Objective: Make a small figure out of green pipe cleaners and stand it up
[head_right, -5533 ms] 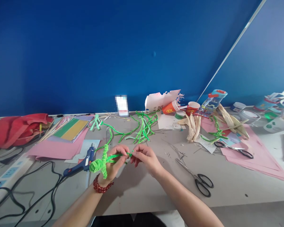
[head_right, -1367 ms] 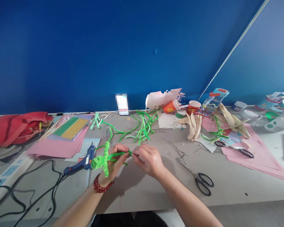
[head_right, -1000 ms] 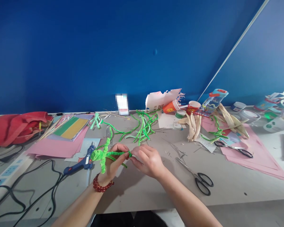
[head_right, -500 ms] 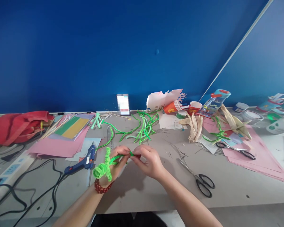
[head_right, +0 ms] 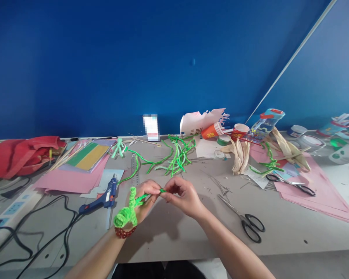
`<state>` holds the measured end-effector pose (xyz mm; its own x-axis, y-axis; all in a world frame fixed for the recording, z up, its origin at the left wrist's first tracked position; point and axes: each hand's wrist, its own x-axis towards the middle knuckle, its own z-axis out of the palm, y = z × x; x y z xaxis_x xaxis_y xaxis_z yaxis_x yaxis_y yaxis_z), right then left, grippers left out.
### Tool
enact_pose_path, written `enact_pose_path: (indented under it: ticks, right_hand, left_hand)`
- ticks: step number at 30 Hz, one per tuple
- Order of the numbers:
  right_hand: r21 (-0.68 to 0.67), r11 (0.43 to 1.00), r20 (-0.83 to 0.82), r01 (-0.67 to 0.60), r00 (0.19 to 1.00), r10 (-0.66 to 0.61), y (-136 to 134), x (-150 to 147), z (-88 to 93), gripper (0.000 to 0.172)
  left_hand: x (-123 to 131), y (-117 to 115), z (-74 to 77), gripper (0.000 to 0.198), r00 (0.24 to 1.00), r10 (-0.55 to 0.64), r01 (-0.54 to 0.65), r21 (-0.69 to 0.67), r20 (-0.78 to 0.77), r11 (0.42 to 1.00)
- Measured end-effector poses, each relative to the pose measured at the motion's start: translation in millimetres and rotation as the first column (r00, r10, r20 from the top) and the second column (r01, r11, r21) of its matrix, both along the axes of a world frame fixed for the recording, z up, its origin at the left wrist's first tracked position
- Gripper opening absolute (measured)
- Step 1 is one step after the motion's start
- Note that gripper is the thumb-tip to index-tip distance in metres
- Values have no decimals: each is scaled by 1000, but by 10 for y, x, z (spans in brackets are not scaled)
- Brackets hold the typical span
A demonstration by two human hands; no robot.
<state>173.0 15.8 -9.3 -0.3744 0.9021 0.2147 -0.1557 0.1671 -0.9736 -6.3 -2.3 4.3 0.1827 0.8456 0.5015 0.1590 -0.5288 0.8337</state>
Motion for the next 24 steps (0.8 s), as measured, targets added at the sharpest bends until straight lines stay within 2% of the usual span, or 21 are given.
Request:
enact_pose_path:
  ticks: [6,11,17,20,24]
  right_hand:
    - [-182,980,-54,-81,996,72,14,19,43,33]
    - [-195,979,-73,-57,996,44,9,0,33,32]
    - [-5,998,109,59,992,-59,-18,-23,29,21]
    - [126,990,164,59,983,-79,-22,-3,27,17]
    - [327,944,294,51,944,-152,-7,49,54,14]
  left_hand:
    - [2,14,21,11,999,-40,40,24,-14,999]
    - [-10,40,-40,10,999,-39,40,31,-37,999]
    - [-49,36,-132,7,998,66,-62,-154,21,986]
    - [-61,32,-140,7,998,61,-58,-158,17,986]
    - [-58,44,-117,2,999,27,-20,-167,40,986]
